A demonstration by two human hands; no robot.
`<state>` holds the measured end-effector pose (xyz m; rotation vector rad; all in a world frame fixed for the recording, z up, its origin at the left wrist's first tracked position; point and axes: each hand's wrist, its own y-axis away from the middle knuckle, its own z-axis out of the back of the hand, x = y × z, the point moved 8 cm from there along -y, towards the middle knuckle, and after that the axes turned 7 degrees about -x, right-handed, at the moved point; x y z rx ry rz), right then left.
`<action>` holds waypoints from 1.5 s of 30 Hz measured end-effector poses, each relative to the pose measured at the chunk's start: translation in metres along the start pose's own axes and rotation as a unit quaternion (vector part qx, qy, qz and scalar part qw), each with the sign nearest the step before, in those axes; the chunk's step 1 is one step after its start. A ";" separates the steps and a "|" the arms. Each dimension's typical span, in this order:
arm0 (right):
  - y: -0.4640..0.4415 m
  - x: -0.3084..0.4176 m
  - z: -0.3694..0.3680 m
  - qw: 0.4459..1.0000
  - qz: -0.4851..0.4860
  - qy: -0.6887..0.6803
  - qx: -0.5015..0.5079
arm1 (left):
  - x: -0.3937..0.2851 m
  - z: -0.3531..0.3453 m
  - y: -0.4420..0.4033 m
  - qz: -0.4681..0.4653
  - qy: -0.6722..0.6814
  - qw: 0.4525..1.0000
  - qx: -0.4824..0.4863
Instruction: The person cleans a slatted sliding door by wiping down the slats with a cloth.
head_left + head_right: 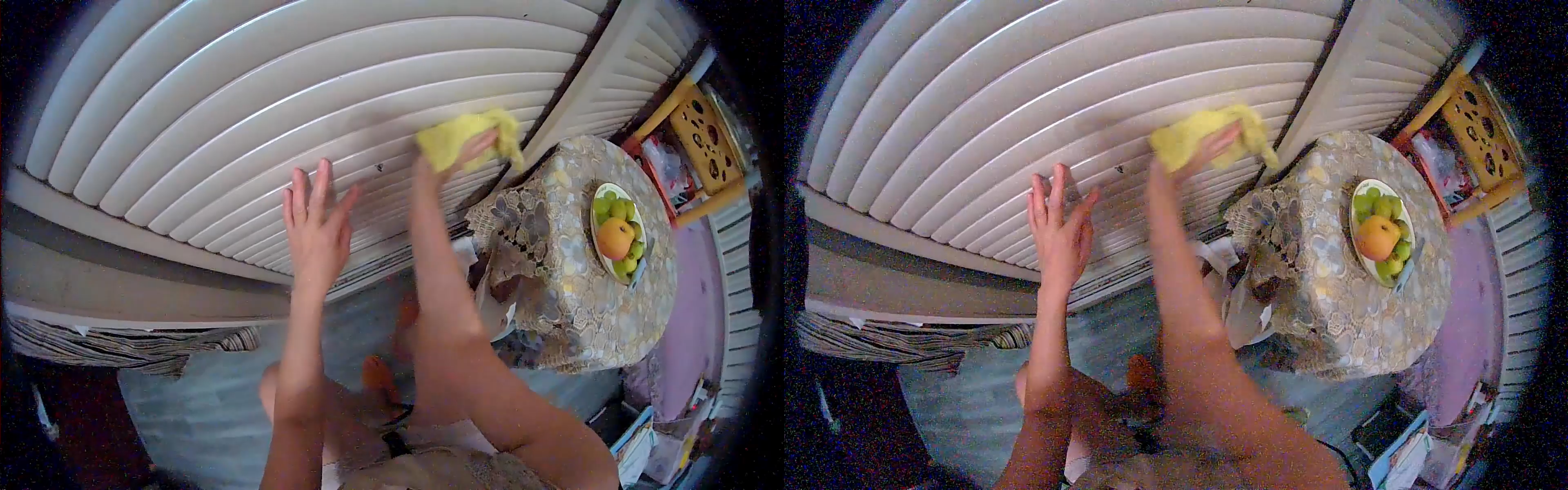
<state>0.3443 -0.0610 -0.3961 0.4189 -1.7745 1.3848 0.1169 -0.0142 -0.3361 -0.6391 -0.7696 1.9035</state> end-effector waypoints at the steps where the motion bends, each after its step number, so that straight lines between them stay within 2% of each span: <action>1: 0.016 0.021 0.003 1.000 -0.002 -0.001 -0.001 | 0.000 0.001 0.000 0.000 0.005 1.000 0.007; 3: 0.036 0.043 0.010 0.995 -0.097 -0.009 0.031 | 0.000 0.004 0.003 0.003 0.010 1.000 0.014; 6: 0.025 0.028 0.008 0.997 -0.071 0.022 0.021 | 0.001 0.010 0.004 -0.006 0.013 1.000 0.011; 7: 0.016 -0.025 -0.022 0.965 -0.023 0.254 0.064 | 0.004 0.008 0.008 -0.005 0.013 0.999 0.038; 8: -0.001 -0.019 -0.007 0.994 -0.042 0.094 0.024 | 0.007 0.006 0.011 -0.003 0.010 0.998 0.064; 9: -0.015 -0.012 0.009 0.996 -0.061 -0.070 -0.016 | 0.009 0.009 0.012 -0.002 0.006 0.998 0.061; 11: -0.044 -0.040 0.008 0.963 -0.137 -0.231 -0.032 | 0.012 0.014 0.013 0.013 0.052 0.997 0.062; 13: -0.047 -0.051 0.006 0.932 -0.183 -0.311 -0.026 | 0.014 0.019 0.014 0.015 0.057 0.996 0.059; 15: -0.032 -0.041 0.008 0.995 -0.085 -0.045 0.040 | 0.014 0.022 0.014 0.017 0.066 0.996 0.052; 16: -0.022 -0.027 0.009 0.995 -0.082 -0.048 0.042 | 0.015 0.022 0.014 0.017 0.081 0.995 0.054; 18: 0.018 0.029 0.017 0.987 0.023 -0.156 0.003 | 0.016 0.023 0.014 0.022 0.090 0.994 0.057; 20: 0.056 0.062 0.014 0.997 -0.023 -0.022 0.069 | 0.016 0.029 0.013 0.026 0.115 0.993 0.017; 21: 0.078 0.076 0.012 0.996 -0.012 -0.018 0.090 | 0.020 0.029 0.014 0.030 0.111 0.993 0.018; 23: 0.106 0.095 0.016 0.993 -0.003 -0.014 0.115 | 0.030 0.039 0.016 0.055 0.129 0.989 -0.054; 25: 0.127 0.096 0.004 0.963 -0.087 -0.022 0.255 | 0.038 0.043 0.021 0.074 0.122 0.988 -0.065; 26: 0.130 0.086 -0.005 0.963 -0.087 -0.023 0.255 | 0.043 0.047 0.023 0.091 0.119 0.986 -0.077; 27: 0.128 0.076 -0.011 0.972 0.059 0.138 0.179 | 0.045 0.051 0.023 0.089 0.111 0.986 -0.085; 29: 0.116 0.067 -0.011 0.961 0.105 0.224 0.121 | 0.049 0.058 0.024 0.096 0.106 0.986 -0.090; 31: 0.080 0.071 0.002 0.992 0.023 0.076 0.094 | 0.059 0.067 0.025 0.107 0.095 0.985 -0.099; 32: 0.058 0.080 0.013 0.998 0.037 0.001 0.043 | 0.061 0.073 0.026 0.102 0.096 0.983 -0.120; 36: 0.050 0.077 0.015 0.995 0.041 -0.068 0.058 | 0.068 0.085 0.029 0.110 0.097 0.978 -0.145; 38: 0.077 0.088 0.014 0.989 0.014 -0.080 0.128 | 0.073 0.082 0.028 0.119 0.102 0.975 -0.160; 42: 0.172 0.116 0.007 0.947 0.187 0.017 0.260 | 0.073 0.080 0.025 0.131 0.109 0.967 -0.190; 43: 0.179 0.126 0.017 0.946 0.190 0.016 0.263 | 0.074 0.080 0.028 0.135 0.108 0.966 -0.192; 45: 0.214 0.144 0.012 0.861 0.139 -0.113 0.477 | 0.080 0.080 0.032 0.145 0.090 0.967 -0.188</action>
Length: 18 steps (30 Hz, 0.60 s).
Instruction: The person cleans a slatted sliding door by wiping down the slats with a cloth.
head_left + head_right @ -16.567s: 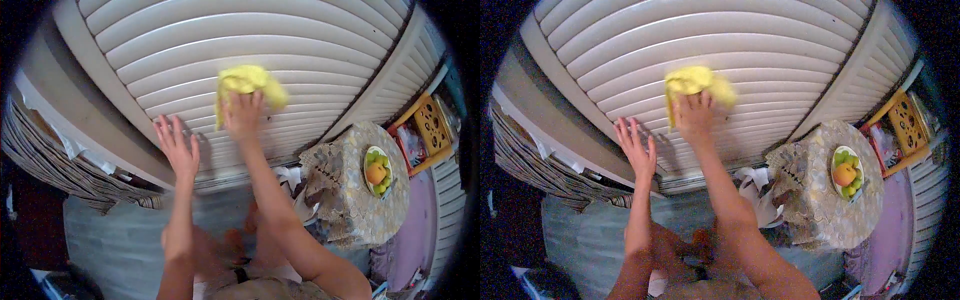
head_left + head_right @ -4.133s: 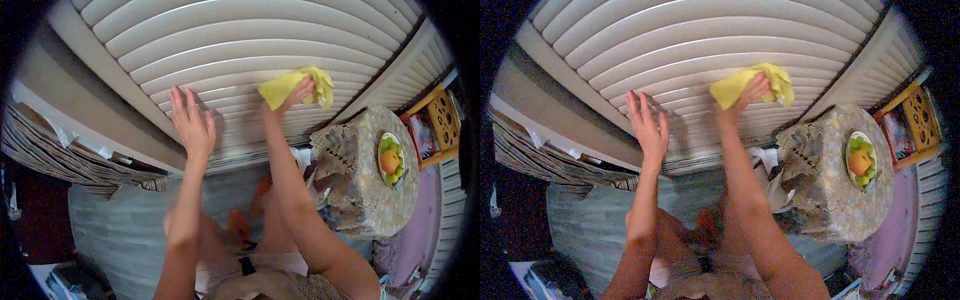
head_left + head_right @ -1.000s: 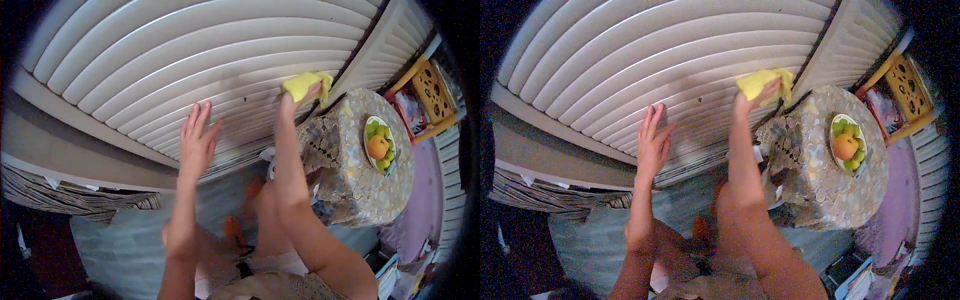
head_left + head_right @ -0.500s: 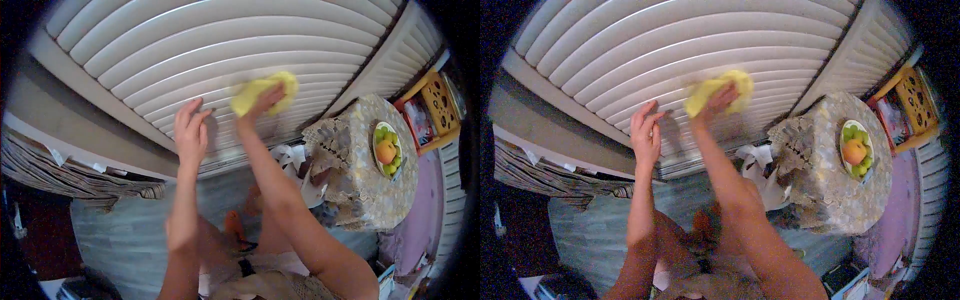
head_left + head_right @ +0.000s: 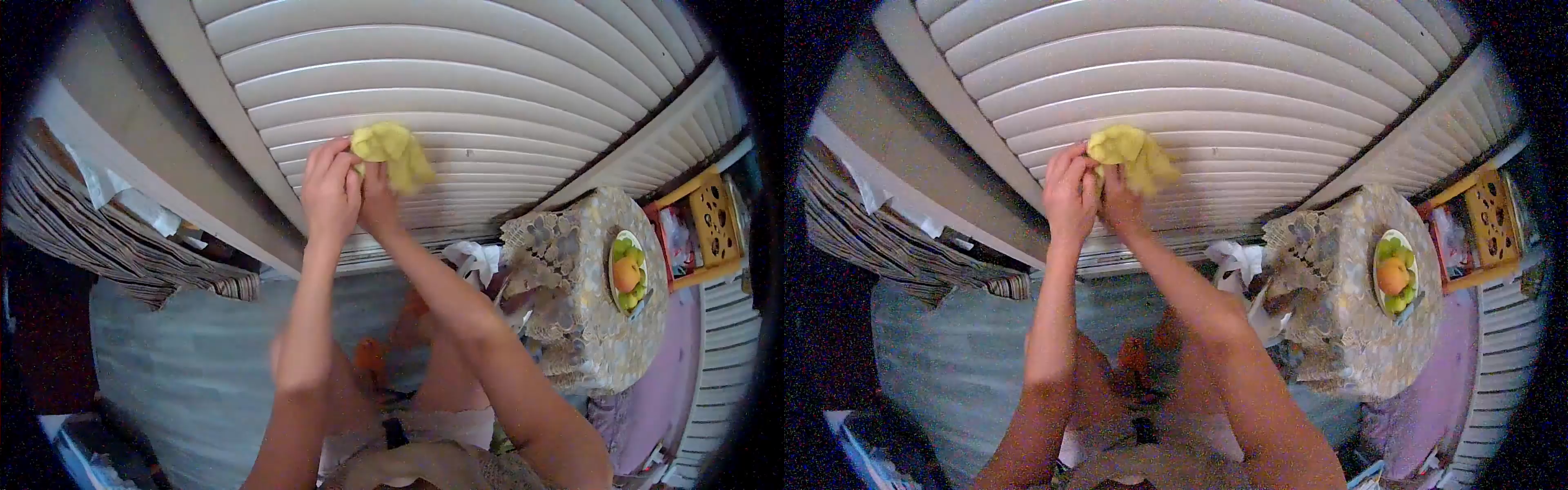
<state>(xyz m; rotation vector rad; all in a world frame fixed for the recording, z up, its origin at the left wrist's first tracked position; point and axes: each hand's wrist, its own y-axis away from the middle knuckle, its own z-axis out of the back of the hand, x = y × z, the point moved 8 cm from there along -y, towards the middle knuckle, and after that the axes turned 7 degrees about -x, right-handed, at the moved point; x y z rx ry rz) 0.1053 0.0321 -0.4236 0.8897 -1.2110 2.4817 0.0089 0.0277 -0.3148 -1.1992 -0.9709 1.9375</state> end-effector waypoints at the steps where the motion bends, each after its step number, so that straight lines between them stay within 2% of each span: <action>1: -0.003 -0.012 -0.007 1.000 0.003 -0.004 0.002 | 0.002 0.005 -0.002 0.000 -0.004 1.000 -0.003; 2: -0.005 -0.008 0.004 0.978 0.165 0.066 -0.106 | 0.001 0.010 -0.003 -0.010 -0.003 1.000 -0.003; 5: -0.026 -0.022 0.028 0.998 -0.008 -0.060 0.024 | 0.007 0.022 -0.004 -0.020 -0.003 1.000 0.001; 7: -0.047 -0.046 0.059 0.996 -0.014 -0.022 -0.091 | 0.011 0.026 -0.006 -0.020 -0.002 1.000 -0.001; 9: -0.061 -0.072 0.110 0.955 -0.033 0.014 -0.296 | 0.014 0.026 -0.007 0.015 0.007 1.000 -0.007; 10: -0.066 -0.082 0.135 0.933 -0.108 0.045 -0.339 | 0.014 0.025 -0.007 0.019 0.008 1.000 -0.011; 11: -0.067 -0.093 0.140 0.935 -0.104 0.047 -0.337 | 0.013 0.024 -0.007 0.021 0.008 1.000 -0.014; 13: -0.058 -0.084 0.155 0.916 -0.013 0.092 -0.390 | 0.013 0.023 -0.007 0.025 0.010 0.999 -0.018; 14: -0.055 -0.092 0.143 0.918 -0.037 0.001 -0.394 | 0.012 0.021 -0.008 0.028 0.009 0.999 -0.015; 15: -0.048 -0.083 0.133 0.919 -0.035 0.003 -0.393 | 0.012 0.019 -0.008 0.030 0.007 0.999 -0.012; 17: -0.036 -0.050 0.109 0.935 0.073 0.041 -0.345 | 0.011 0.014 -0.008 0.028 0.008 1.000 -0.011; 18: -0.033 -0.063 0.077 0.938 0.073 0.198 -0.276 | 0.010 0.012 -0.008 0.024 0.007 1.000 -0.010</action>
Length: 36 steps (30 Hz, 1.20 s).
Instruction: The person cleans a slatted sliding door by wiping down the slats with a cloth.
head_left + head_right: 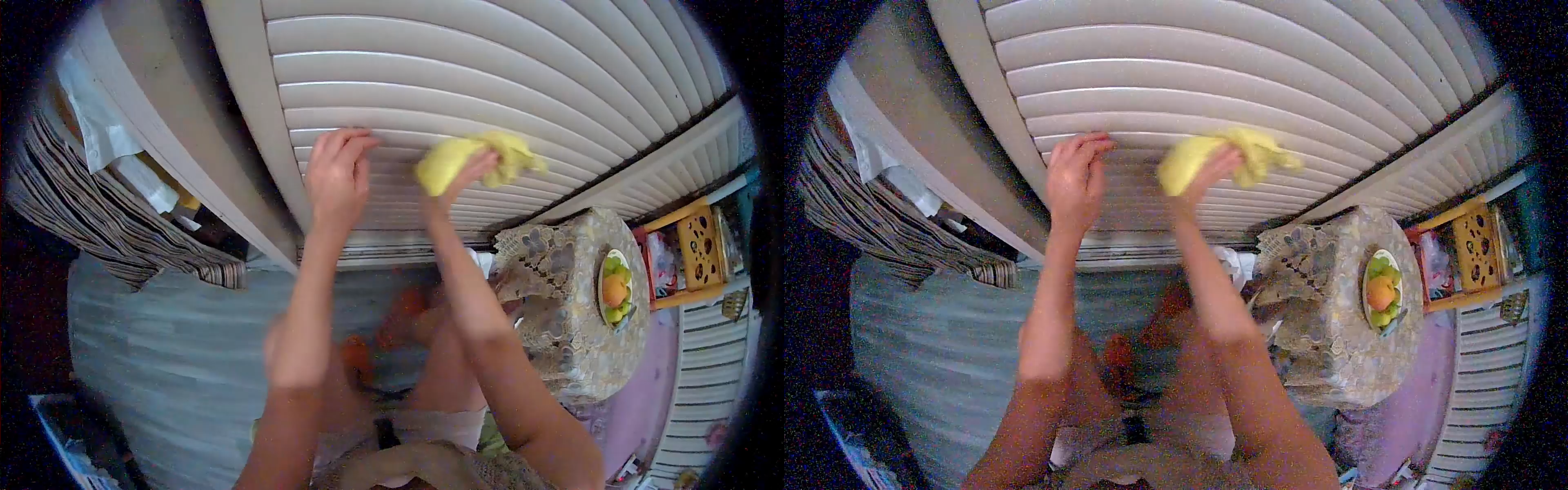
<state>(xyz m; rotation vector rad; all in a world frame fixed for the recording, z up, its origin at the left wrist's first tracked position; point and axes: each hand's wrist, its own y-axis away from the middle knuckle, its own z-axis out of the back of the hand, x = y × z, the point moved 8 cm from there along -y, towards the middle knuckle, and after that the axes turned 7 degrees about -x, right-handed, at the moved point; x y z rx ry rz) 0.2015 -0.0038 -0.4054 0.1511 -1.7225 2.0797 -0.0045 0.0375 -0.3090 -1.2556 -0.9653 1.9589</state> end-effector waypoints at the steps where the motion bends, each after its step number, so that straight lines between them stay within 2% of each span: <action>1: 0.025 -0.002 -0.028 0.985 0.056 0.141 0.077 | -0.001 -0.002 0.001 0.001 0.000 1.000 0.001; 2: 0.031 0.012 -0.027 0.992 0.032 0.048 0.115 | -0.003 -0.003 0.001 -0.008 -0.001 1.000 0.001; 4: 0.033 0.037 -0.014 0.987 0.003 -0.047 0.151 | -0.007 -0.006 0.002 -0.020 -0.003 1.000 0.004; 6: 0.045 0.049 -0.022 0.944 -0.038 -0.160 0.285 | -0.013 -0.007 0.004 -0.044 -0.001 0.999 0.006; 9: 0.034 0.027 -0.033 0.930 -0.021 -0.189 0.314 | -0.013 -0.005 0.004 -0.055 0.003 0.998 0.019; 11: 0.030 0.013 -0.031 0.928 -0.032 -0.152 0.339 | -0.013 -0.004 0.004 -0.054 0.000 0.998 0.026; 12: 0.018 -0.002 -0.023 0.960 -0.061 -0.145 0.231 | -0.012 -0.004 0.005 -0.050 -0.004 0.998 0.033; 14: 0.001 -0.036 -0.011 0.974 -0.125 -0.185 0.034 | -0.010 -0.002 0.005 -0.044 0.006 0.999 0.028; 16: -0.011 -0.043 0.003 0.958 -0.162 -0.229 -0.053 | -0.009 -0.002 0.006 -0.038 0.017 0.999 0.026; 17: -0.017 -0.037 0.013 0.984 -0.111 -0.127 -0.061 | -0.009 -0.002 0.006 -0.036 0.018 0.999 0.025; 19: -0.022 -0.021 0.024 0.996 -0.054 -0.020 -0.070 | -0.009 -0.005 0.004 -0.032 0.022 0.999 0.022; 21: -0.003 -0.006 0.000 0.987 -0.140 -0.061 0.048 | -0.009 -0.007 0.003 -0.028 0.005 0.999 0.020; 22: 0.023 0.003 -0.018 0.991 -0.050 0.061 0.104 | -0.010 -0.008 0.002 -0.028 0.006 0.999 0.022; 23: 0.053 0.009 -0.037 0.970 0.041 0.179 0.159 | -0.011 -0.008 0.002 -0.029 0.002 0.999 0.018; 24: 0.050 0.025 -0.027 0.970 0.039 0.178 0.161 | -0.012 -0.008 0.002 -0.031 -0.003 0.999 0.015; 26: 0.046 0.073 -0.021 0.932 0.059 -0.012 0.358 | -0.010 -0.010 0.006 -0.032 -0.010 0.999 0.025; 27: 0.052 0.066 -0.029 0.933 0.055 -0.014 0.357 | -0.009 -0.012 0.007 -0.035 -0.013 0.999 0.032; 29: 0.054 0.056 -0.032 0.948 0.065 -0.193 0.245 | -0.009 -0.011 0.008 -0.047 -0.014 0.998 0.041; 30: 0.049 0.051 -0.034 0.933 0.004 -0.197 0.302 | -0.011 -0.011 0.009 -0.055 -0.013 0.997 0.047; 31: 0.040 0.049 -0.030 0.934 0.001 -0.195 0.299 | -0.013 -0.011 0.009 -0.058 -0.011 0.997 0.050; 32: 0.032 0.039 -0.029 0.932 -0.066 -0.188 0.303 | -0.014 -0.009 0.007 -0.059 -0.012 0.997 0.046; 34: 0.014 0.019 -0.018 0.961 -0.079 -0.152 0.217 | -0.014 -0.006 0.005 -0.061 -0.014 0.997 0.040; 36: 0.000 -0.032 -0.015 0.974 -0.141 -0.166 0.055 | -0.011 -0.007 0.005 -0.061 -0.010 0.997 0.049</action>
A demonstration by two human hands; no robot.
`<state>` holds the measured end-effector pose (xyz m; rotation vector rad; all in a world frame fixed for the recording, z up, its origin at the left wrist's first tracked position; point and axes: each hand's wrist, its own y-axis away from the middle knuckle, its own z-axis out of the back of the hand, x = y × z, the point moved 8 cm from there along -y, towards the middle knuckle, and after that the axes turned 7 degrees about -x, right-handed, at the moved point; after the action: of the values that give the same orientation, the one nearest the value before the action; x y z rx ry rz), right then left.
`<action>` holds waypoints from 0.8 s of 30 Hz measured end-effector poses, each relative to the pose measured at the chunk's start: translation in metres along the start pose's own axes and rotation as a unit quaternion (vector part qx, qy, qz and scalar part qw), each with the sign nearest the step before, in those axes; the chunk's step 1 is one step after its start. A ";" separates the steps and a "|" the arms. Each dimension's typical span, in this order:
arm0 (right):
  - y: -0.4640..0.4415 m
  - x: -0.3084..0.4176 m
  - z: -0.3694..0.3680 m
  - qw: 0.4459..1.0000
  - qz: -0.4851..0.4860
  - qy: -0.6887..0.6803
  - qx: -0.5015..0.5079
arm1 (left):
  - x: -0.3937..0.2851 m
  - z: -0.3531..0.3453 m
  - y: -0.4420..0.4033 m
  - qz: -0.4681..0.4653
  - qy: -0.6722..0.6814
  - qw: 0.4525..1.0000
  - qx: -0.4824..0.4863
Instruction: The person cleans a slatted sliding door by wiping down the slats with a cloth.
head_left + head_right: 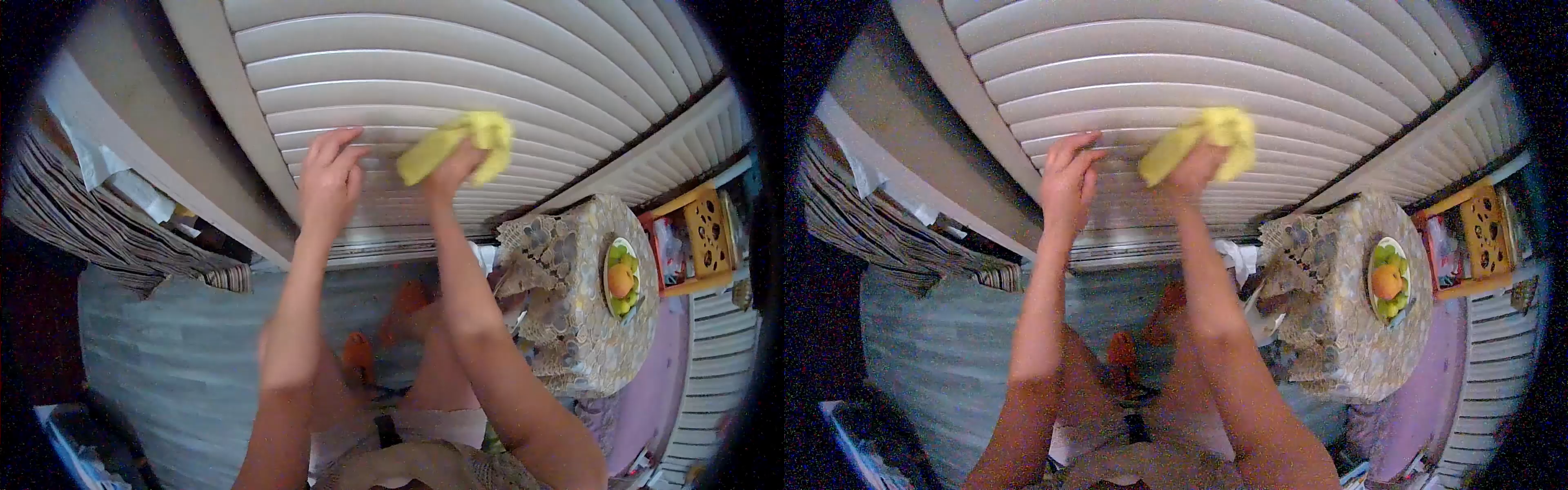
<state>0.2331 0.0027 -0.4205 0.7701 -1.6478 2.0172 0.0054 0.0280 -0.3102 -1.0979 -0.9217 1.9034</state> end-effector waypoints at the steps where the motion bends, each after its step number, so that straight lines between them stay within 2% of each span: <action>1: -0.012 -0.020 0.011 0.996 -0.026 -0.035 -0.073 | 0.001 0.000 0.001 0.002 -0.002 1.000 -0.002; 3: -0.023 -0.028 0.027 0.985 -0.080 -0.092 -0.118 | 0.003 0.002 0.002 0.012 0.020 1.000 -0.015; 5: -0.029 -0.004 0.048 0.977 -0.010 0.131 -0.171 | 0.004 0.004 0.001 0.014 0.019 1.000 -0.017; 6: -0.025 -0.016 0.041 0.984 0.020 0.101 -0.147 | 0.004 0.003 0.001 0.015 0.022 1.000 -0.017; 9: 0.000 0.002 0.021 0.992 0.021 0.036 -0.117 | 0.002 0.000 0.000 0.014 0.011 1.000 -0.023; 12: 0.036 0.035 -0.003 0.988 0.024 0.141 0.061 | 0.002 -0.004 -0.001 0.023 -0.001 1.000 -0.016; 14: 0.056 0.065 -0.024 0.955 0.040 0.199 0.218 | 0.000 -0.004 -0.001 0.017 -0.002 1.000 -0.019; 15: 0.064 0.085 -0.035 0.919 0.077 0.226 0.314 | -0.001 -0.003 0.000 0.013 -0.004 1.000 -0.025; 16: 0.082 0.094 -0.044 0.926 0.085 0.125 0.346 | -0.001 -0.002 0.001 0.011 -0.004 1.000 -0.023; 17: 0.095 0.101 -0.051 0.923 0.093 0.022 0.373 | 0.001 -0.001 0.001 0.019 0.002 1.000 -0.021; 18: 0.096 0.099 -0.054 0.924 0.090 0.020 0.371 | 0.004 -0.001 0.001 0.027 0.009 0.999 -0.019; 20: 0.100 0.096 -0.061 0.915 0.026 -0.115 0.387 | 0.003 0.000 0.001 0.010 0.003 1.000 -0.015; 21: 0.102 0.086 -0.065 0.915 0.024 -0.115 0.387 | 0.001 0.000 0.002 -0.005 -0.001 1.000 -0.014; 23: 0.103 0.075 -0.068 0.914 0.203 0.025 0.350 | 0.002 -0.001 0.003 0.000 0.000 1.000 -0.010; 24: 0.097 0.071 -0.064 0.914 0.203 0.027 0.349 | 0.003 -0.002 0.003 0.005 -0.001 1.000 -0.009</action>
<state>0.1081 0.0439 -0.4553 0.6013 -1.0897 2.9610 0.0052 0.0301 -0.3143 -1.1143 -0.9375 1.9082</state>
